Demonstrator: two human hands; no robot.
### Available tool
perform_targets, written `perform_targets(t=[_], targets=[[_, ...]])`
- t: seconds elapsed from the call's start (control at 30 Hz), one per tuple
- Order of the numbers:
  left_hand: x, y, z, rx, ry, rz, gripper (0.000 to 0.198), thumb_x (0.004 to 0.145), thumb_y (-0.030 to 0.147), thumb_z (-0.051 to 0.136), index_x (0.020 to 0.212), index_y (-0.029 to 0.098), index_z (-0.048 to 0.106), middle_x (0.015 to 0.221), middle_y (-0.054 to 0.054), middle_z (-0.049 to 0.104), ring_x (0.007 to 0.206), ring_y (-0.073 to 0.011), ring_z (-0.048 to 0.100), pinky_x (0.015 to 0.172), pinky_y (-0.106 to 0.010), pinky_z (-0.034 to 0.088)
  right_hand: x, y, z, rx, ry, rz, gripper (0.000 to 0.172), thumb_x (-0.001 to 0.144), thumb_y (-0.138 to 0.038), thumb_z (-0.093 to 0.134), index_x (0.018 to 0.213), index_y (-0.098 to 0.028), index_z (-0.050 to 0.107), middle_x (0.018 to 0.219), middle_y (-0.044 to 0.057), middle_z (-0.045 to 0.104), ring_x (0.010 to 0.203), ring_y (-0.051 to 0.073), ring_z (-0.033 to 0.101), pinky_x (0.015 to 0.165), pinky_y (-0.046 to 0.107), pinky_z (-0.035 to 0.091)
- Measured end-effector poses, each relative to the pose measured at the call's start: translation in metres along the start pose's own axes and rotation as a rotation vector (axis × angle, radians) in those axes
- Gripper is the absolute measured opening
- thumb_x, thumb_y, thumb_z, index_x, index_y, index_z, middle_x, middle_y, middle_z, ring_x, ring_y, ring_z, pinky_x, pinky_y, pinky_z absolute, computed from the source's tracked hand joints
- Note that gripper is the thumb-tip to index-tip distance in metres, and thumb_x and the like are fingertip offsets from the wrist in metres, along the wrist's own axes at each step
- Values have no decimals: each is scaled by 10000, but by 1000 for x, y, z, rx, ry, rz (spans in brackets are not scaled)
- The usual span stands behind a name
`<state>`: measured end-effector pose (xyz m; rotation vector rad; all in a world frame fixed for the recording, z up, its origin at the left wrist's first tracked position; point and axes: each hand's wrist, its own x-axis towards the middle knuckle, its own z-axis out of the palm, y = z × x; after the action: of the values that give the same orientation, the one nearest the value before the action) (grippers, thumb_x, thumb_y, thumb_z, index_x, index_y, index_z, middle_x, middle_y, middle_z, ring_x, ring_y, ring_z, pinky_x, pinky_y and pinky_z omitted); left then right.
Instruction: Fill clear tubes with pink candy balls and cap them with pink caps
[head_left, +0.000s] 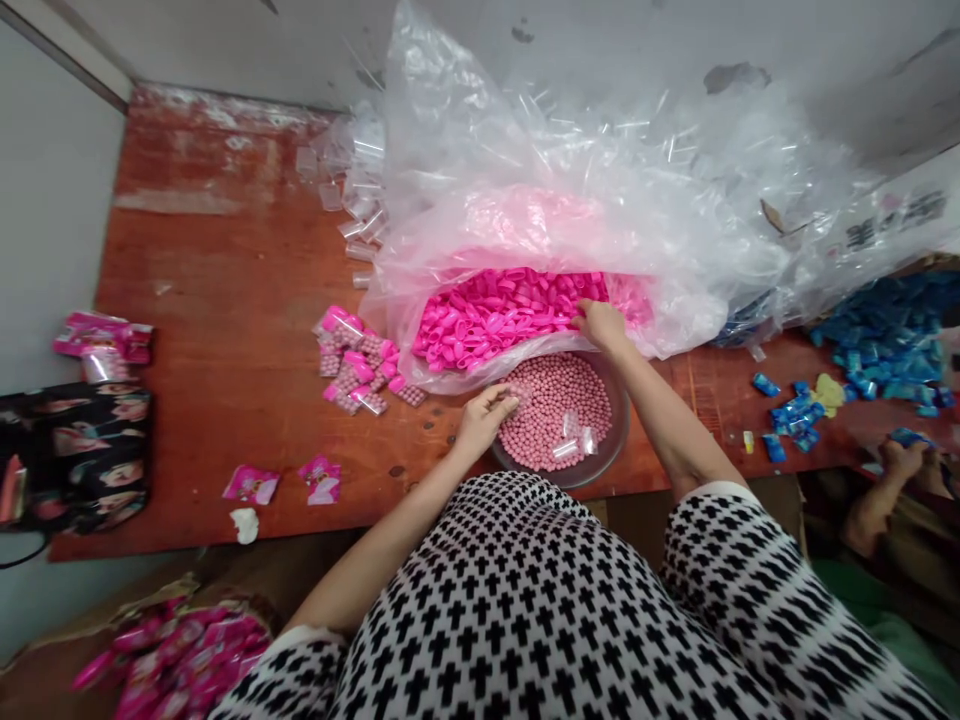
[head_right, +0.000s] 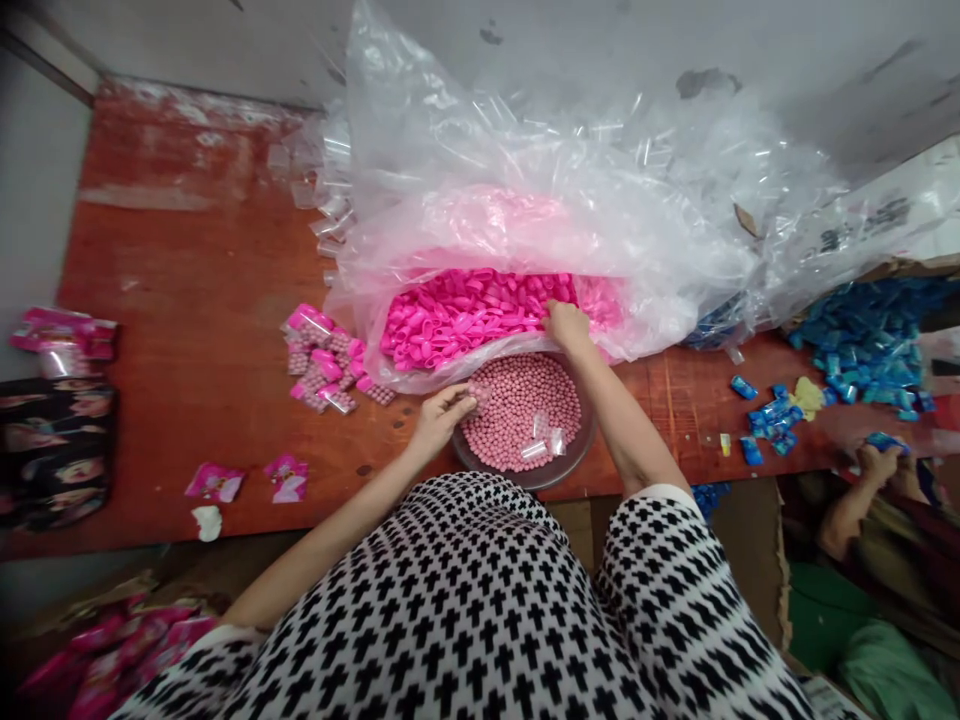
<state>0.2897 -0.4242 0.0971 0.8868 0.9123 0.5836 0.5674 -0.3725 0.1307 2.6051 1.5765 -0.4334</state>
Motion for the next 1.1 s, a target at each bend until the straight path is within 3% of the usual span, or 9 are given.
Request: perform_targets(t=[0.13,0.27,0.33,0.43,0.63,0.73,0.83,0.97,1.1], targets=[[4,15,4,-76,-7,14,423,658,452,720,948,157,627,957,-66,695,850,-186,658,797,-355,552,-19,8,-2,503,69,-72,315,809,-339,554,1035,-138,644,888,77,679,817,198,611,766,333,479],[10,26,18,-163,-24,47,395,675,451,714,921,170,584,1004,-61,681,950,-208,649,833,-382,547,-62,-6,-5,1102,-264,-202,330,744,-435,634,921,-156,645,760,4,635,660,128,583,661,272,500],[11,31,26,-225,-33,47,392,677,441,720,921,172,571,990,-53,679,935,-197,654,841,-377,546,-84,-21,-3,1224,-347,-237,352,714,-433,677,951,-176,637,763,-11,632,666,114,582,668,257,503],[8,34,33,-334,-24,34,401,643,411,756,905,172,569,911,-26,679,839,-151,661,829,-334,546,-111,-41,7,1293,-259,-212,386,716,-435,681,1014,-198,613,747,-21,630,673,115,589,671,255,516],[-5,32,34,-370,-24,54,408,599,395,793,868,160,595,835,-8,680,735,-117,649,750,-273,548,-138,-44,21,1120,-36,-241,402,740,-447,660,1060,-203,638,919,22,667,764,156,624,736,311,533],[-10,29,29,-248,-58,119,403,635,430,757,903,156,631,879,-37,699,796,-163,660,772,-317,547,-141,-37,9,1009,85,-326,341,786,-436,621,1032,-202,655,938,36,668,806,171,622,762,324,516],[-13,26,22,31,-30,244,366,719,421,685,975,159,675,990,-68,705,921,-207,650,863,-359,513,-143,-35,-10,833,216,-495,295,837,-405,578,1039,-203,653,940,50,666,868,182,611,813,327,487],[-17,22,14,336,9,398,316,782,366,626,1016,167,698,1031,-71,706,948,-216,648,888,-353,490,-147,-42,-21,548,203,-739,291,906,-363,481,1109,-203,615,955,67,651,877,179,594,805,310,474],[-19,21,10,444,19,539,298,818,335,593,1024,148,700,987,-85,716,882,-205,666,813,-325,514,-152,-49,-14,341,202,-787,309,935,-339,415,1115,-167,598,905,88,615,806,181,568,722,289,467]])
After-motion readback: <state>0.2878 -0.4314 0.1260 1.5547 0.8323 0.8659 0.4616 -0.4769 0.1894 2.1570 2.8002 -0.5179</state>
